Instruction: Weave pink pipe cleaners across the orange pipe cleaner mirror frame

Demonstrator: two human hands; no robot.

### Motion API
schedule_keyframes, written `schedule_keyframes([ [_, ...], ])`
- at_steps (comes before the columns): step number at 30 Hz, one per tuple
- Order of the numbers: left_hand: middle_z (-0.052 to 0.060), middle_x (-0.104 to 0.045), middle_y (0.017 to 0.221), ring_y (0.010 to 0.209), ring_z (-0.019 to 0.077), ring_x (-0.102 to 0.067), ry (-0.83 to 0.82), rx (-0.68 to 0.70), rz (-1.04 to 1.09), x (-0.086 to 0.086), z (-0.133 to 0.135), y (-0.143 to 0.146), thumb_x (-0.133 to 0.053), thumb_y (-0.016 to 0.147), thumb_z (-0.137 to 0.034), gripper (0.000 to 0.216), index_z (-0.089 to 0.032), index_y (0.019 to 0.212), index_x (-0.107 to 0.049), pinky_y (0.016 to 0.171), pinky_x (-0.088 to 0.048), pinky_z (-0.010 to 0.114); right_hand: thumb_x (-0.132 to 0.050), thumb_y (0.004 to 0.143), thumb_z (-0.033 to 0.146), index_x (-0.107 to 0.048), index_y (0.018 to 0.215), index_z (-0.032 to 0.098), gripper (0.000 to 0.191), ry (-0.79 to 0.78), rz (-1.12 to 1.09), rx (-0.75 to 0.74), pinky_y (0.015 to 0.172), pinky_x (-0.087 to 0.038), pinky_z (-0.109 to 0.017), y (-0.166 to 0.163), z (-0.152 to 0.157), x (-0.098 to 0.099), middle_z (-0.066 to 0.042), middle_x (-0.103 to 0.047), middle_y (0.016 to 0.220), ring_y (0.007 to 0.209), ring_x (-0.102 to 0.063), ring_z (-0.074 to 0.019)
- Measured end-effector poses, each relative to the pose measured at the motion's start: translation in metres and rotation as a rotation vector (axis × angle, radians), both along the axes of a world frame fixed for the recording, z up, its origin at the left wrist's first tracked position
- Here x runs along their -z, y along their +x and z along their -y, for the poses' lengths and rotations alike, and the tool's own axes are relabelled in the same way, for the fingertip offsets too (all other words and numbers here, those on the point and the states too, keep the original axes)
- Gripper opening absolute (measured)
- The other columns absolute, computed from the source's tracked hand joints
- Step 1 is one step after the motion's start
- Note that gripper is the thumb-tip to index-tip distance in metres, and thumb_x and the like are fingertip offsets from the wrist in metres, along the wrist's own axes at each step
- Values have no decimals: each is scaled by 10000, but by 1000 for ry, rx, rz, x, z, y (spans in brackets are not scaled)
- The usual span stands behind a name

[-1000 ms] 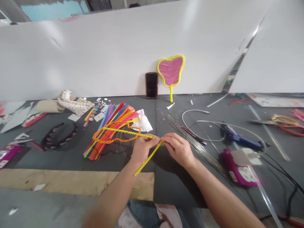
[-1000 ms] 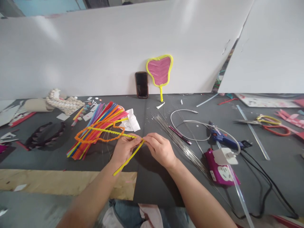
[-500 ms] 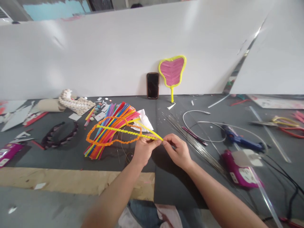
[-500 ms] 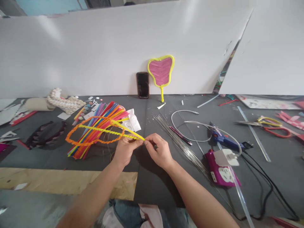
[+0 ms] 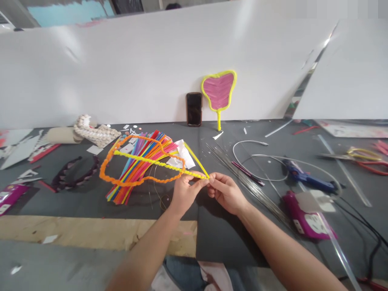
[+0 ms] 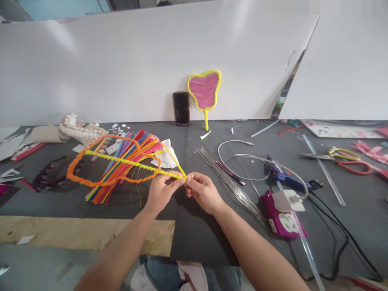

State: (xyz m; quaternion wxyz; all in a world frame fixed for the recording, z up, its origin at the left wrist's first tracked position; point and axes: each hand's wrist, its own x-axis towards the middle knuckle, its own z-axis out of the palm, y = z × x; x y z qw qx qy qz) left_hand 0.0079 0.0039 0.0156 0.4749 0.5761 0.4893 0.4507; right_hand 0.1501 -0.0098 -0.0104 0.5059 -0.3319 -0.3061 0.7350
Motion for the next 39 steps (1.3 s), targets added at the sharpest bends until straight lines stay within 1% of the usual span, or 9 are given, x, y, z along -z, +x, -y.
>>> schedule_keyframes([
  [2,33,-697,707,687,174,-631,-47,-32,84,2,-1,-1,-711,693,-293,126,-167,701,-700,691,-487,272,-736,716,375,-585,715,159,264,45,46,45,493,-387,-212,-1,0,2,26,-535,620,507,-463,-73],
  [5,13,-670,656,645,146,-603,-97,-113,190,6,-2,-2,-733,669,-346,203,-152,695,-682,657,-473,256,-701,752,400,-582,742,174,256,142,201,130,516,-396,-220,-1,-1,4,34,-539,597,517,-474,-83],
  [8,-2,-653,641,630,122,-572,-110,-167,223,9,-3,-1,-744,657,-339,204,-150,685,-673,636,-450,236,-676,772,412,-579,765,182,250,200,348,187,525,-399,-227,-2,0,4,41,-533,564,518,-476,-91],
  [13,-20,-629,625,624,105,-549,-102,-187,253,10,-3,1,-724,674,-305,171,-151,664,-652,627,-430,220,-667,761,434,-575,753,180,270,219,439,199,523,-405,-232,-5,1,0,42,-526,560,512,-477,-92],
  [20,-5,-666,663,659,123,-582,-60,-179,238,10,-5,0,-723,674,-300,162,-152,682,-660,662,-452,233,-634,768,464,-565,766,183,289,235,493,213,496,-403,-234,-9,2,1,41,-515,549,493,-471,-97],
  [24,4,-678,666,659,136,-593,-61,-166,144,11,-5,-3,-696,706,-324,172,-153,705,-676,660,-461,239,-632,768,470,-563,754,183,295,218,500,214,497,-405,-231,-10,3,1,42,-515,542,489,-471,-96],
  [31,-4,-662,662,646,139,-591,5,-153,11,9,-2,-4,-669,726,-326,171,-157,699,-663,636,-454,230,-563,830,486,-567,722,173,331,224,488,171,509,-404,-232,-8,3,5,27,-527,546,498,-476,-97],
  [35,3,-676,684,671,150,-612,-3,-173,68,11,-3,-3,-690,709,-328,167,-164,723,-665,643,-464,232,-577,810,499,-591,754,176,328,236,490,164,513,-416,-241,-7,2,4,26,-530,550,503,-481,-104],
  [39,5,-673,674,661,151,-613,2,-200,103,15,-4,-4,-700,705,-328,172,-162,719,-657,638,-465,235,-669,730,454,-600,812,179,296,252,477,171,504,-408,-231,-9,2,3,33,-529,583,519,-479,-101],
])
